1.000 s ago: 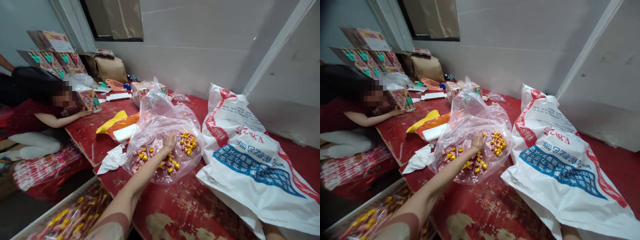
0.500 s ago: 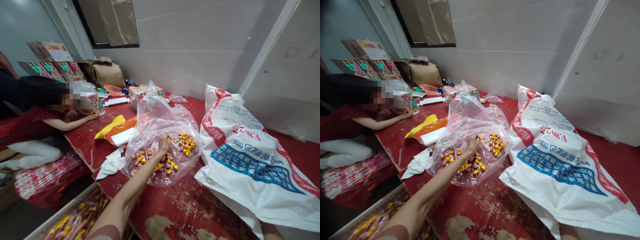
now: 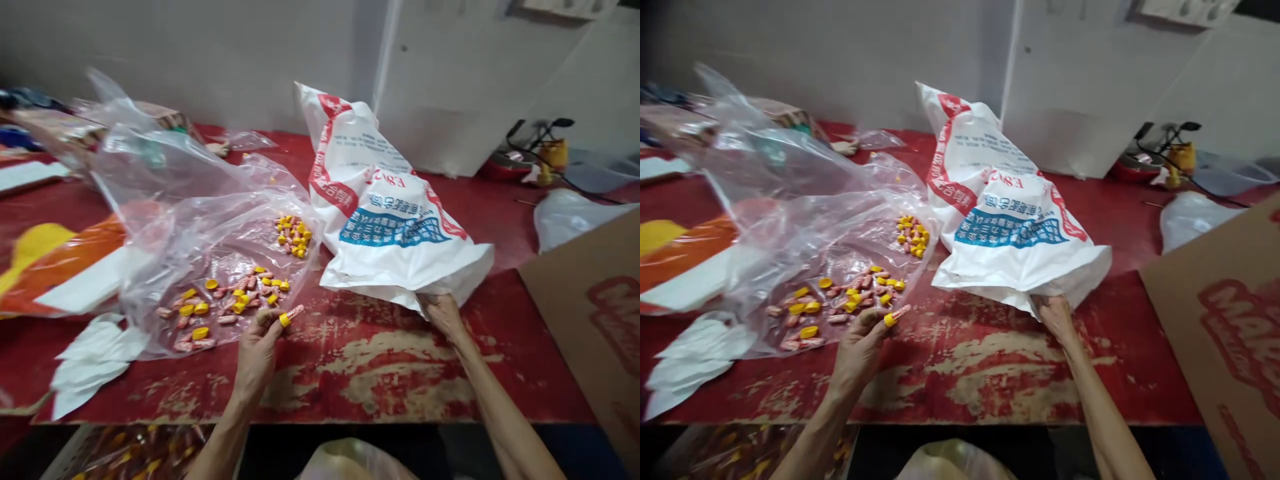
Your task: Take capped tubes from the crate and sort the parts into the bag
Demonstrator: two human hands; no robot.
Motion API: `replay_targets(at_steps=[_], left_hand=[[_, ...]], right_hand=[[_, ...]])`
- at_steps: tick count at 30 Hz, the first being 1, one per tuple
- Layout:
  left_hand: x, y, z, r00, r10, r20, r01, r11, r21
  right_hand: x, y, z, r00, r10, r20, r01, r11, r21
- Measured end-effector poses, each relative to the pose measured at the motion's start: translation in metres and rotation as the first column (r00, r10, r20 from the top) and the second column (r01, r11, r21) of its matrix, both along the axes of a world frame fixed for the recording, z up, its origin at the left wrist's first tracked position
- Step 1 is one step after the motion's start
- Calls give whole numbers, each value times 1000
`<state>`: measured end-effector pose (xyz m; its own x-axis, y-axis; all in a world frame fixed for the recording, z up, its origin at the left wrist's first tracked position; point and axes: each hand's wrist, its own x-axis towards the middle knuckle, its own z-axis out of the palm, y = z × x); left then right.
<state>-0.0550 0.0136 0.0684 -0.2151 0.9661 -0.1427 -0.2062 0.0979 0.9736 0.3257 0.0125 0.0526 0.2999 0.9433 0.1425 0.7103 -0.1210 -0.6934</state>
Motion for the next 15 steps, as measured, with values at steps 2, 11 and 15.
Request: replay_targets(at_steps=[2, 11, 15], left_hand=[[17, -8, -4, 999, -31, 31, 31, 999, -18], [89, -36, 14, 942, -316, 117, 323, 945, -45], [104, -45, 18, 892, -442, 95, 449, 890, -74]], right_hand=[[8, -19, -4, 999, -5, 53, 1, 998, 69], [-35, -81, 12, 965, 253, 62, -261, 934, 246], [-63, -86, 27, 868, 491, 69, -493, 840, 228]])
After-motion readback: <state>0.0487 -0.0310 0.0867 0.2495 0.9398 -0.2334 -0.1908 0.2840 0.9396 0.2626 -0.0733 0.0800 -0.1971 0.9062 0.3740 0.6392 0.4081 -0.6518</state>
